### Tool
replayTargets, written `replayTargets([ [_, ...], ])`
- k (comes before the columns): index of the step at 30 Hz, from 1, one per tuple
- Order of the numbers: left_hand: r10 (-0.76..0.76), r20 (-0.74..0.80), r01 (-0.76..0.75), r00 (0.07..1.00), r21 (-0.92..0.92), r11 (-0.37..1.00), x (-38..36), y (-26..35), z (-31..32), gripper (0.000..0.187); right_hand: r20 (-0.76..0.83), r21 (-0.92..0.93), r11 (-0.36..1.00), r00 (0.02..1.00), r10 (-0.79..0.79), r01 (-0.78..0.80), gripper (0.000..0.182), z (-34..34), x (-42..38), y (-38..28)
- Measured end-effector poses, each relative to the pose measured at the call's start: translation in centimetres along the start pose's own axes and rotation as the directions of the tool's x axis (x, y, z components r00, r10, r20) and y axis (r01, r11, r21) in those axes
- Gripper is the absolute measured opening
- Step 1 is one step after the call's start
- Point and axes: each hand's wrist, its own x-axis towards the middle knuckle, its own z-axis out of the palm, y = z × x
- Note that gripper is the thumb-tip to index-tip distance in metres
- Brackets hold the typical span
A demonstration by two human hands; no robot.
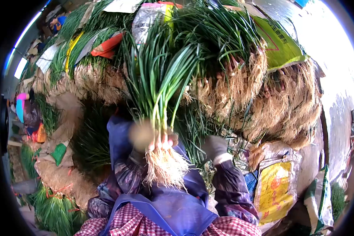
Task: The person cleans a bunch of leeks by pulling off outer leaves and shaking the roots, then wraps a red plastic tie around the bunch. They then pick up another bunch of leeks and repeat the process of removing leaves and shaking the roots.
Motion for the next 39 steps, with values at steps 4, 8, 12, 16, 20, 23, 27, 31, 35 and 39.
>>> replayTargets([
  [4, 0.043, -0.107, -0.041, 0.993, 0.025, 0.999, -0.7, -0.3, 0.5, 0.047, -0.267, 0.863, 0.379, 0.939, -0.216, 0.333, 0.059, -2.0, -4.7, -2.9],
  [8, 0.12, -0.108, -0.112, 0.987, 0.079, 0.991, -1.4, -0.4, 2.8, 0.033, -0.497, 0.059, 0.571, 0.52, -0.695, 0.819, 0.057, -6.2, -7.4, -11.5],
  [12, 0.027, 0.07, -0.013, 0.997, -0.2, 0.98, -1.6, 0.1, 2.7, 0.025, -0.588, -0.037, 0.553, 0.429, -0.685, 0.832, 0.04, -3.7, -7.1, -13.3],
  [16, 0.101, -0.104, -0.115, 0.989, -0.147, 0.982, -0.2, -0.9, -0.3, 0.022, -0.721, 0.057, 0.577, 0.434, -0.541, 0.815, 0.034, -3.3, -9.0, -13.1],
  [20, -0.028, 0.147, 0.068, 0.989, -0.274, 0.959, 0.4, -2.3, 2.1, 0.033, -0.81, 0.306, 0.483, 0.491, -0.321, 0.821, 0.045, -1.2, -9.8, -12.4],
  [23, -0.21, 0.323, 0.303, 0.923, -0.272, 0.913, -0.9, -2.2, 4.2, 0.032, -0.793, 0.365, 0.479, 0.536, -0.288, 0.798, 0.048, -0.9, -10.5, -12.1],
  [27, -0.051, 0.418, 0.112, 0.907, -0.123, 0.986, -1.2, -2.6, 4.2, 0.031, -0.736, 0.591, 0.115, 0.592, -0.329, 0.798, 0.059, -1.7, -11.5, -11.4],
  [31, -0.099, 0.205, 0.107, 0.974, -0.028, 0.994, -2.3, -2.1, 5.3, 0.044, -0.556, 0.825, -0.254, 0.805, -0.207, 0.505, 0.071, -2.8, -10.5, -9.8],
  [35, 0.048, 0.327, -0.033, 0.944, -0.052, 0.998, -3.6, -1.8, 8.6, 0.055, -0.336, 0.942, -0.187, 0.822, -0.46, 0.28, 0.062, -0.4, -8.0, -6.9],
  [39, 0.116, 0.391, -0.129, 0.913, 0.009, 0.992, -5.8, 0.1, 9.3, 0.042, -0.321, 0.932, 0.076, 0.904, -0.281, 0.354, 0.037, -0.3, -8.8, -4.7],
])
